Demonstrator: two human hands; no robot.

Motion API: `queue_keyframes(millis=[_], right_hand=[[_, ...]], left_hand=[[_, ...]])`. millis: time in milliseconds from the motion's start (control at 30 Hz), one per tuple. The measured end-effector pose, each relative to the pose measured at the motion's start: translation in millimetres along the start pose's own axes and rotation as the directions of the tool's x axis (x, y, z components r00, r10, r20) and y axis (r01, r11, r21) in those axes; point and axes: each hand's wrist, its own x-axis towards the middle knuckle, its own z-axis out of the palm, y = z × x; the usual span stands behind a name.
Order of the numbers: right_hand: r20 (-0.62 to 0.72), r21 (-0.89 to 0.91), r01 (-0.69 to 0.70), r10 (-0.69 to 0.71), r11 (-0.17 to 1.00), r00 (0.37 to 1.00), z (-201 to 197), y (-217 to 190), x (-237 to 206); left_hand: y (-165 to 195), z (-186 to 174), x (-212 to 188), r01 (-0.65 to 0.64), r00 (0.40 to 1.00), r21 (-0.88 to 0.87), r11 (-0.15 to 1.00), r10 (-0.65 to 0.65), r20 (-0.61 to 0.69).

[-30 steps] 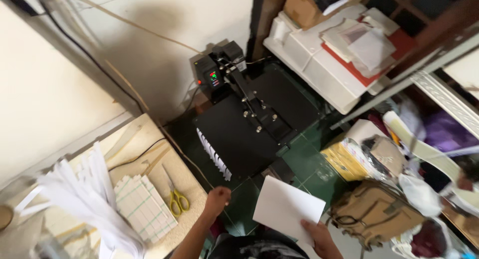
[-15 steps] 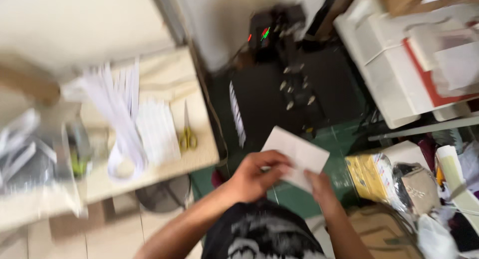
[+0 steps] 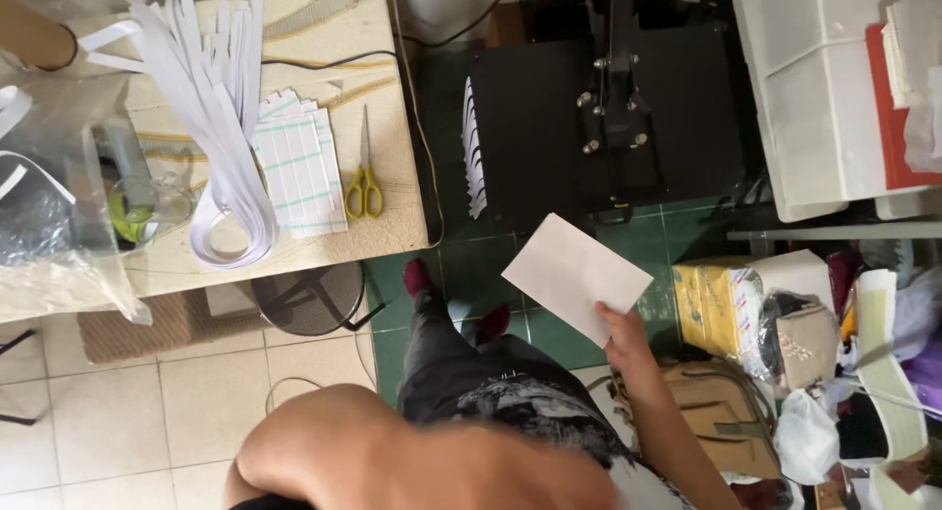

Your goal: The person stacks white sheets on a heat press, then removes them and places white ribbons onto a red board. The person arranges the ribbons in parallel lines on the board.

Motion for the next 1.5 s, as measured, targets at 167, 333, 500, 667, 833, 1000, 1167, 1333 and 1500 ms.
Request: queue_keyframes(millis=[167,333,500,667,833,1000,1167,1333,1500], right_hand=[[0.053,0.084,0.011,-0.016,0.996,0.998,-22,7,-4],[0.112,0.114,0.096,-0.108,0.989,0.988,-32,12,-6],[0.224,0.003,-0.001,0.000,1.000,0.975,-13,9,-10],[0.316,-0.115,0.040,-0.002,0.993,0.949,39,-10,-14],[0.179,-0.055,0.018,-0.008,0.998,0.984,87,-35,-16],[0.134,-0.010,0.060,-0.059,0.998,0.989,109,-35,-19],[-0.124,0.052,-0.046,0.052,0.998,0.991,112,-16,-31],[-0.307,0.340,-0.183,0.293,0.922,0.906,117,27,-63],[-0.113,0.686,-0.081,0.215,0.724,0.970,119,60,-92]], left_hand=[[-61,-97,-68,0.370,0.825,0.579,0.727,0.029,-0.564],[-152,-193,-189,0.948,0.298,0.287,0.140,-0.067,-0.952],[-200,-217,-258,0.941,0.188,0.043,0.337,-0.413,-0.891],[-201,-238,-230,0.981,0.128,-0.011,0.195,-0.682,-0.720],[-163,-275,-188,0.962,0.268,0.171,0.214,-0.611,-0.745],[-138,-321,-193,0.948,0.297,0.170,0.270,-0.550,-0.780],[-136,-373,-224,0.960,0.200,0.122,0.253,-0.312,-0.929],[-132,-395,-247,0.895,0.440,0.446,-0.025,-0.113,-0.891],[-141,-385,-252,0.888,0.458,0.446,0.108,-0.287,-0.841]])
